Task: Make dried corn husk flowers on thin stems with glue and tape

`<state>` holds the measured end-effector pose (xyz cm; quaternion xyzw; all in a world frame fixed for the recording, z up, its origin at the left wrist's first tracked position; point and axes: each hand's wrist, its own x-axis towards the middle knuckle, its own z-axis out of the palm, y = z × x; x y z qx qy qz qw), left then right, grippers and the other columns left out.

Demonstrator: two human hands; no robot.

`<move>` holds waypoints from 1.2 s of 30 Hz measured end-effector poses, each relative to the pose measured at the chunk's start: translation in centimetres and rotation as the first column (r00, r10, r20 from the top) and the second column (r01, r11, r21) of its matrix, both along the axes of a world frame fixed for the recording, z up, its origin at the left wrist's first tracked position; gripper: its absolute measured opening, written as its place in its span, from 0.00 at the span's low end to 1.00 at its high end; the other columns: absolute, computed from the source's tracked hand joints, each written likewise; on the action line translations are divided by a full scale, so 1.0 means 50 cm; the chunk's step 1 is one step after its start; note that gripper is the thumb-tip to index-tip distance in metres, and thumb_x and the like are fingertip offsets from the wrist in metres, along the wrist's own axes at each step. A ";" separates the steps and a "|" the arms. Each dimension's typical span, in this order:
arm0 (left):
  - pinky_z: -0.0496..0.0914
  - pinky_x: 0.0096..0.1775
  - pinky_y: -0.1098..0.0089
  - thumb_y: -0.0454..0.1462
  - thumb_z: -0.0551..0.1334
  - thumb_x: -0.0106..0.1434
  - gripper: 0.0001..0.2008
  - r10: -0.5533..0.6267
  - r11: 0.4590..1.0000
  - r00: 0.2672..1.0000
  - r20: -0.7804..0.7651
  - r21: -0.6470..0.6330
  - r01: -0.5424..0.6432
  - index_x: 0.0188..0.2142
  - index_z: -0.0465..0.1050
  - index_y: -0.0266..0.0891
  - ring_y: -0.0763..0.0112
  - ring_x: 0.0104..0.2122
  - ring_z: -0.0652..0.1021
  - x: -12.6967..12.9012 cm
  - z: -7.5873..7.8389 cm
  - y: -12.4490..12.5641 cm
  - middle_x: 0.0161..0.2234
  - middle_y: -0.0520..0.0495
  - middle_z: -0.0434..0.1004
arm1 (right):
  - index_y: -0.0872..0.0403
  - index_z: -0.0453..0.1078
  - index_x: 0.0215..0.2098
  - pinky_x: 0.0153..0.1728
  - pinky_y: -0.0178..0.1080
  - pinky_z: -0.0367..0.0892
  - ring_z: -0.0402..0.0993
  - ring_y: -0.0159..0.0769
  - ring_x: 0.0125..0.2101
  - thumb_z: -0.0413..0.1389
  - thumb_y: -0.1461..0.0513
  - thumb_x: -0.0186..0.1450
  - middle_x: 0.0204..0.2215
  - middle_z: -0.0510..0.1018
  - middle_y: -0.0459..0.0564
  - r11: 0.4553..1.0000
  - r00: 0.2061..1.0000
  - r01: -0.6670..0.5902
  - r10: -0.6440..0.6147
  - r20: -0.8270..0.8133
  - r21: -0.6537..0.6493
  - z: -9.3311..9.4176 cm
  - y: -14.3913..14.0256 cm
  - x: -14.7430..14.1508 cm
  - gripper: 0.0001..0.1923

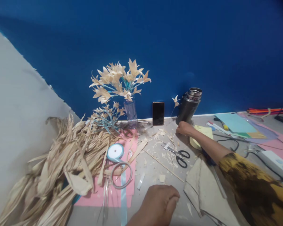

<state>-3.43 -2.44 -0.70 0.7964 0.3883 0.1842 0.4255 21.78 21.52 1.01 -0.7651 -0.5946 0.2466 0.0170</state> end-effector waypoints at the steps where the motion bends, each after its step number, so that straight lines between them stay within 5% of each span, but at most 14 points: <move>1: 0.71 0.40 0.69 0.35 0.56 0.66 0.13 0.000 1.000 1.000 0.006 -0.004 0.000 0.39 0.81 0.41 0.62 0.34 0.82 0.000 -0.001 0.001 0.33 0.45 0.85 | 0.56 0.71 0.57 0.47 0.49 0.76 0.78 0.43 0.48 0.61 0.55 0.71 0.53 0.77 0.55 1.000 1.000 0.013 -0.013 -0.028 -0.001 0.012 -0.006 0.012 0.19; 4: 0.71 0.40 0.68 0.35 0.56 0.66 0.13 0.004 1.000 1.000 0.022 -0.023 -0.004 0.38 0.81 0.41 0.62 0.34 0.82 0.001 -0.004 0.004 0.33 0.45 0.85 | 0.59 0.75 0.44 0.33 0.39 0.74 0.78 0.37 0.35 0.61 0.57 0.70 0.40 0.80 0.52 0.998 0.989 0.065 -0.062 -0.134 0.015 0.051 -0.035 0.059 0.12; 6: 0.70 0.40 0.67 0.35 0.56 0.65 0.12 0.013 0.999 0.999 0.036 -0.033 -0.012 0.38 0.81 0.41 0.62 0.34 0.81 0.001 -0.003 0.005 0.32 0.45 0.84 | 0.60 0.74 0.33 0.22 0.34 0.63 0.72 0.33 0.26 0.60 0.60 0.67 0.32 0.80 0.54 0.993 0.971 0.113 -0.102 -0.216 0.038 0.075 -0.070 0.087 0.09; 10: 0.70 0.40 0.66 0.35 0.55 0.64 0.11 0.104 0.989 0.988 0.118 -0.118 -0.090 0.38 0.78 0.41 0.63 0.33 0.80 0.002 0.008 0.004 0.31 0.45 0.83 | 0.56 0.71 0.30 0.20 0.32 0.55 0.66 0.27 0.22 0.57 0.58 0.63 0.33 0.81 0.53 0.991 0.911 0.119 -0.088 -0.402 0.053 0.105 -0.178 0.095 0.09; 14: 0.66 0.28 0.71 0.41 0.53 0.67 0.10 0.332 0.862 0.899 0.286 -0.479 -0.166 0.34 0.69 0.41 0.70 0.21 0.73 0.011 0.024 -0.002 0.23 0.49 0.77 | 0.55 0.71 0.34 0.20 0.31 0.52 0.59 0.23 0.17 0.60 0.52 0.63 0.28 0.80 0.49 0.968 0.614 -0.228 0.059 -0.787 -0.105 0.119 -0.310 0.040 0.14; 18: 0.60 0.21 0.73 0.46 0.54 0.67 0.13 0.549 0.725 0.729 0.409 -0.667 -0.172 0.31 0.64 0.41 0.73 0.15 0.67 0.018 0.040 -0.001 0.18 0.51 0.72 | 0.54 0.71 0.34 0.22 0.31 0.56 0.63 0.25 0.19 0.59 0.54 0.64 0.25 0.79 0.46 0.887 0.555 -0.420 0.082 -0.828 -0.193 0.128 -0.394 -0.031 0.11; 22: 0.60 0.21 0.74 0.48 0.57 0.67 0.16 0.579 0.719 0.696 0.424 -0.669 -0.190 0.28 0.65 0.40 0.75 0.14 0.66 0.018 0.059 0.002 0.16 0.51 0.70 | 0.55 0.70 0.34 0.21 0.30 0.55 0.62 0.24 0.18 0.59 0.54 0.62 0.24 0.77 0.44 0.853 0.507 -0.474 0.063 -0.860 -0.217 0.115 -0.411 -0.070 0.12; 27: 0.62 0.22 0.75 0.47 0.69 0.60 0.16 0.596 0.714 0.700 0.394 -0.659 -0.236 0.38 0.73 0.37 0.79 0.16 0.69 0.023 0.073 0.001 0.26 0.51 0.77 | 0.55 0.69 0.34 0.19 0.29 0.55 0.61 0.24 0.16 0.59 0.55 0.60 0.23 0.76 0.43 0.843 0.451 -0.493 0.035 -0.892 -0.216 0.072 -0.406 -0.086 0.11; 31: 0.61 0.21 0.76 0.50 0.69 0.61 0.19 0.626 0.706 0.690 0.364 -0.640 -0.304 0.31 0.74 0.35 0.79 0.15 0.69 0.023 0.070 0.008 0.22 0.49 0.77 | 0.54 0.69 0.32 0.19 0.29 0.56 0.63 0.24 0.16 0.59 0.55 0.59 0.23 0.76 0.43 0.833 0.425 -0.513 0.036 -0.904 -0.208 0.042 -0.409 -0.083 0.10; 36: 0.57 0.18 0.76 0.53 0.68 0.59 0.22 0.612 0.663 0.720 0.329 -0.709 -0.239 0.32 0.73 0.35 0.77 0.12 0.68 0.015 0.057 0.022 0.20 0.47 0.78 | 0.54 0.69 0.33 0.18 0.29 0.54 0.61 0.24 0.15 0.59 0.54 0.60 0.22 0.75 0.42 0.820 0.427 -0.530 0.039 -0.904 -0.214 0.022 -0.409 -0.064 0.11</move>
